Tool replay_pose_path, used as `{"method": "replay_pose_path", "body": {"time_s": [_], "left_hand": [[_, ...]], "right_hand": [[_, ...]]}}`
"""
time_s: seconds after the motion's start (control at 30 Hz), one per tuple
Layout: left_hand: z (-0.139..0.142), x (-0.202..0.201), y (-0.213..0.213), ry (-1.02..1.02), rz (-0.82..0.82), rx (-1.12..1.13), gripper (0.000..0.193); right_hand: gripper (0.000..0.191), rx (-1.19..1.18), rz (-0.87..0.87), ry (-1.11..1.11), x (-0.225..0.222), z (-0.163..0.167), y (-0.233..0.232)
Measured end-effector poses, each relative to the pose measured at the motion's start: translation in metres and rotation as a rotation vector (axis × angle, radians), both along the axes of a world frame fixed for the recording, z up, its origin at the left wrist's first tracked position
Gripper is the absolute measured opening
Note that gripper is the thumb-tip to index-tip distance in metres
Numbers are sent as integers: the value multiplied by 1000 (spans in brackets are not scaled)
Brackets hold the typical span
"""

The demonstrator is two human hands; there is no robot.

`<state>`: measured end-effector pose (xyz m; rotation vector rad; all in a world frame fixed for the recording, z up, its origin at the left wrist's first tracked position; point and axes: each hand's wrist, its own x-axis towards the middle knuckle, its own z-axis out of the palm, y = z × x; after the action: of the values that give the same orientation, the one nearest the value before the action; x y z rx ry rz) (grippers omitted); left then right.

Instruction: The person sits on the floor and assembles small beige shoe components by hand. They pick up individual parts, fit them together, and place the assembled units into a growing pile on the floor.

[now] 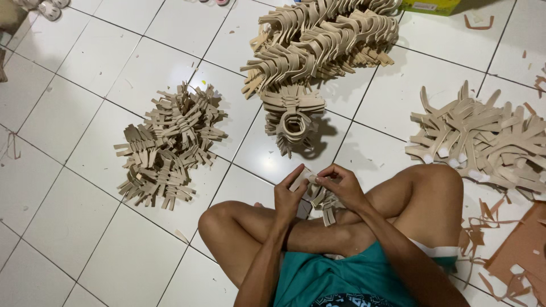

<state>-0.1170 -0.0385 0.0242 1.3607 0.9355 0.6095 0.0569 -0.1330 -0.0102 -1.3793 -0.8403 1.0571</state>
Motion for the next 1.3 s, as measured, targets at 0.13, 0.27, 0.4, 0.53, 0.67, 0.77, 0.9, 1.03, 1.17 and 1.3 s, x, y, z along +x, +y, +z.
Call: {"method": "replay_pose_path", "body": {"time_s": [0.13,0.27,0.4,0.53,0.67,0.77,0.9,1.03,1.17,1.3], "left_hand": [[2,0,-4,-7,-57,92,47],[-1,1,-8,-56,-91,138,45],[-3,3,-12,-158,13,29,45],[-4,5,-18,-18,112,-23,47],[-4,7,-25,-130,-17,160,60],[0,8,-25,-93,108,344,53],[9,8,-19,30,-78,282,34],[15,8,-21,97,-126,70,30],[5,4,-24,-28,-129,158,28],[-17,2,-12,-161,3,60,39]], "right_hand": [[16,-31,0,6,-1,7,1],[16,-18,3,-50,-2,9,1],[20,112,-125,-262,-9,7,2],[24,-249,-216,130,-13,11,6],[36,-176,-202,-114,-14,26,-3],[38,-58,-172,-476,-16,38,-15],[41,-27,-121,-554,-20,42,-19],[35,-81,-148,-367,-16,36,-22],[31,-127,-175,-324,-15,46,-32],[31,-45,-353,-268,-13,90,-36]]}}
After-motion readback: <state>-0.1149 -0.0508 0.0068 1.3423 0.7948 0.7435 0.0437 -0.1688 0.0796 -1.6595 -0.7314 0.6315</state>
